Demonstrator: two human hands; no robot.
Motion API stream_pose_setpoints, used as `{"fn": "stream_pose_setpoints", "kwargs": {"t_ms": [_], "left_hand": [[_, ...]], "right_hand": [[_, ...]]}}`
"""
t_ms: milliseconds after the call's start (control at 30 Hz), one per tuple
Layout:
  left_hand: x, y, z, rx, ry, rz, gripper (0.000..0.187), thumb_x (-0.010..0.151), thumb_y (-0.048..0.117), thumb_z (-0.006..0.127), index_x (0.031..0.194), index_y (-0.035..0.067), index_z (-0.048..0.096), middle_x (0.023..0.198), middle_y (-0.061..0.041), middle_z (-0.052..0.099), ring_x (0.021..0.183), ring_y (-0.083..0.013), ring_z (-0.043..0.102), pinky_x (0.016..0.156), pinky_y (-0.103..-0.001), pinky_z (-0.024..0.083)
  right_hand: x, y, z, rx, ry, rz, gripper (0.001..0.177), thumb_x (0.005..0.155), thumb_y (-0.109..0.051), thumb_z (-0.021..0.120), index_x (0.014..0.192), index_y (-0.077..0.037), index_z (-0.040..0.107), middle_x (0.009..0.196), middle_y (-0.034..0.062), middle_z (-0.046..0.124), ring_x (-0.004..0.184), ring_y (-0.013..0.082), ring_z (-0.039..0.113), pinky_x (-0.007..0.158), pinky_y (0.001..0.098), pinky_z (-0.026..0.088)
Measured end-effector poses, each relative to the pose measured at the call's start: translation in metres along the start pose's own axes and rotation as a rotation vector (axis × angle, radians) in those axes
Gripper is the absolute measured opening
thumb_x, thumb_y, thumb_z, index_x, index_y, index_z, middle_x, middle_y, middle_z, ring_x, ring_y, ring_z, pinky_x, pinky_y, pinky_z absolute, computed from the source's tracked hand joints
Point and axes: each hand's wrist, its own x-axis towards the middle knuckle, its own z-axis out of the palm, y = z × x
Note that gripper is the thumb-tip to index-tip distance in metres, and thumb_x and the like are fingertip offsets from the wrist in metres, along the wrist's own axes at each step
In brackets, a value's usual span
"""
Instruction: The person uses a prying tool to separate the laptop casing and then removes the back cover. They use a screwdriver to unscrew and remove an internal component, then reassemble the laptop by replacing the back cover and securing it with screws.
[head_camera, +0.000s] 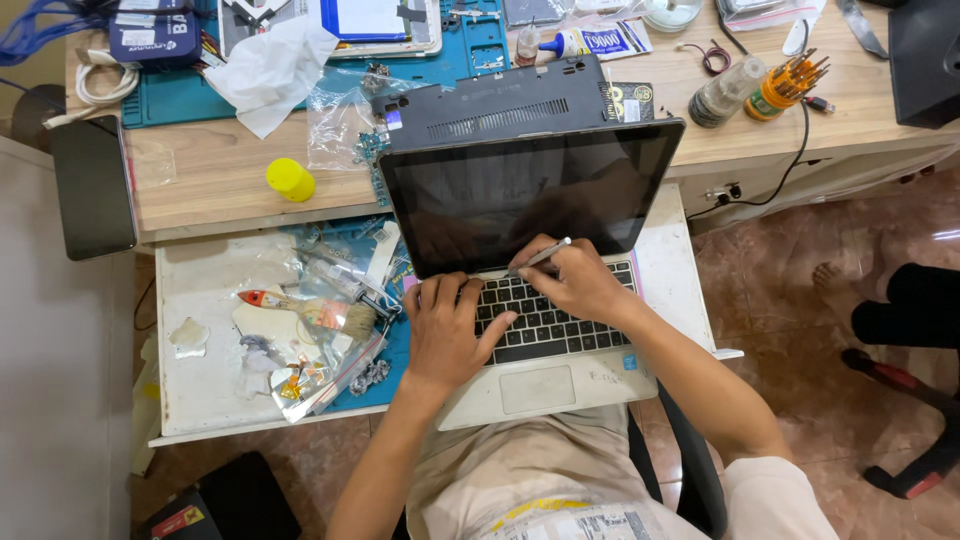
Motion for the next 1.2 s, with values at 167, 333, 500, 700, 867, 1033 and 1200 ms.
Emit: {"fn": "stream_pose_setpoints", "kwargs": {"t_ms": [167, 333, 500, 700, 867, 1033, 1200], "left_hand": [[0.000, -0.001, 0.001, 0.012, 0.016, 0.011, 0.047, 0.085, 0.051, 0.052, 0.098, 0.006, 0.055, 0.093, -0.008, 0.044, 0.089, -0.0235, 0.042, 0.077, -0.039, 0.030], [0.001, 0.001, -0.001, 0.010, 0.012, 0.020, 0.045, 0.086, 0.050, 0.052, 0.098, 0.006, 0.056, 0.093, -0.008, 0.045, 0.088, -0.0232, 0.042, 0.076, -0.038, 0.030], [0.001, 0.002, -0.001, 0.019, 0.006, 0.016, 0.046, 0.086, 0.050, 0.053, 0.100, 0.006, 0.056, 0.094, -0.009, 0.045, 0.088, -0.0230, 0.042, 0.076, -0.038, 0.031], [0.001, 0.003, -0.001, 0.010, -0.001, 0.008, 0.048, 0.085, 0.052, 0.053, 0.099, 0.006, 0.058, 0.094, -0.009, 0.046, 0.088, -0.0238, 0.044, 0.076, -0.038, 0.032], [0.003, 0.008, 0.005, 0.011, -0.045, 0.024, 0.053, 0.082, 0.054, 0.055, 0.104, 0.006, 0.059, 0.097, -0.009, 0.049, 0.093, -0.0242, 0.045, 0.080, -0.041, 0.032], [0.005, 0.012, 0.009, -0.012, -0.150, -0.013, 0.057, 0.081, 0.057, 0.053, 0.106, 0.006, 0.058, 0.099, -0.009, 0.049, 0.097, -0.0245, 0.045, 0.084, -0.043, 0.031], [0.007, 0.013, 0.009, -0.057, -0.205, -0.071, 0.058, 0.081, 0.057, 0.055, 0.106, 0.005, 0.057, 0.100, -0.009, 0.049, 0.097, -0.0253, 0.045, 0.085, -0.045, 0.032]], "right_hand": [[-0.002, 0.002, 0.005, -0.048, 0.030, 0.035, 0.009, 0.084, -0.002, 0.059, 0.093, -0.004, 0.060, 0.079, 0.0149, 0.067, 0.078, 0.0284, 0.068, 0.062, 0.0414, 0.057], [-0.005, 0.012, 0.009, -0.090, 0.089, 0.013, 0.010, 0.082, -0.002, 0.061, 0.091, -0.003, 0.060, 0.074, 0.0155, 0.067, 0.073, 0.0284, 0.068, 0.059, 0.0385, 0.057], [-0.008, 0.016, 0.007, -0.083, 0.117, -0.008, 0.009, 0.082, -0.005, 0.063, 0.090, -0.007, 0.062, 0.072, 0.0098, 0.068, 0.070, 0.0213, 0.069, 0.059, 0.0307, 0.057], [-0.023, 0.002, -0.018, 0.059, 0.301, -0.101, 0.009, 0.080, -0.001, 0.063, 0.090, 0.000, 0.062, 0.087, 0.0123, 0.069, 0.081, 0.0216, 0.068, 0.066, 0.0275, 0.056], [-0.043, 0.026, -0.030, 0.078, 0.316, -0.084, 0.009, 0.079, 0.002, 0.064, 0.087, 0.004, 0.061, 0.087, 0.0159, 0.069, 0.082, 0.0232, 0.068, 0.067, 0.0290, 0.056], [-0.046, 0.025, -0.030, 0.038, 0.268, -0.085, 0.011, 0.077, 0.005, 0.062, 0.088, 0.003, 0.063, 0.089, 0.0154, 0.069, 0.086, 0.0255, 0.067, 0.068, 0.0315, 0.056], [-0.044, 0.026, -0.028, 0.060, 0.259, -0.075, 0.009, 0.080, 0.004, 0.061, 0.089, 0.003, 0.062, 0.090, 0.0157, 0.069, 0.087, 0.0256, 0.067, 0.070, 0.0325, 0.056]]}}
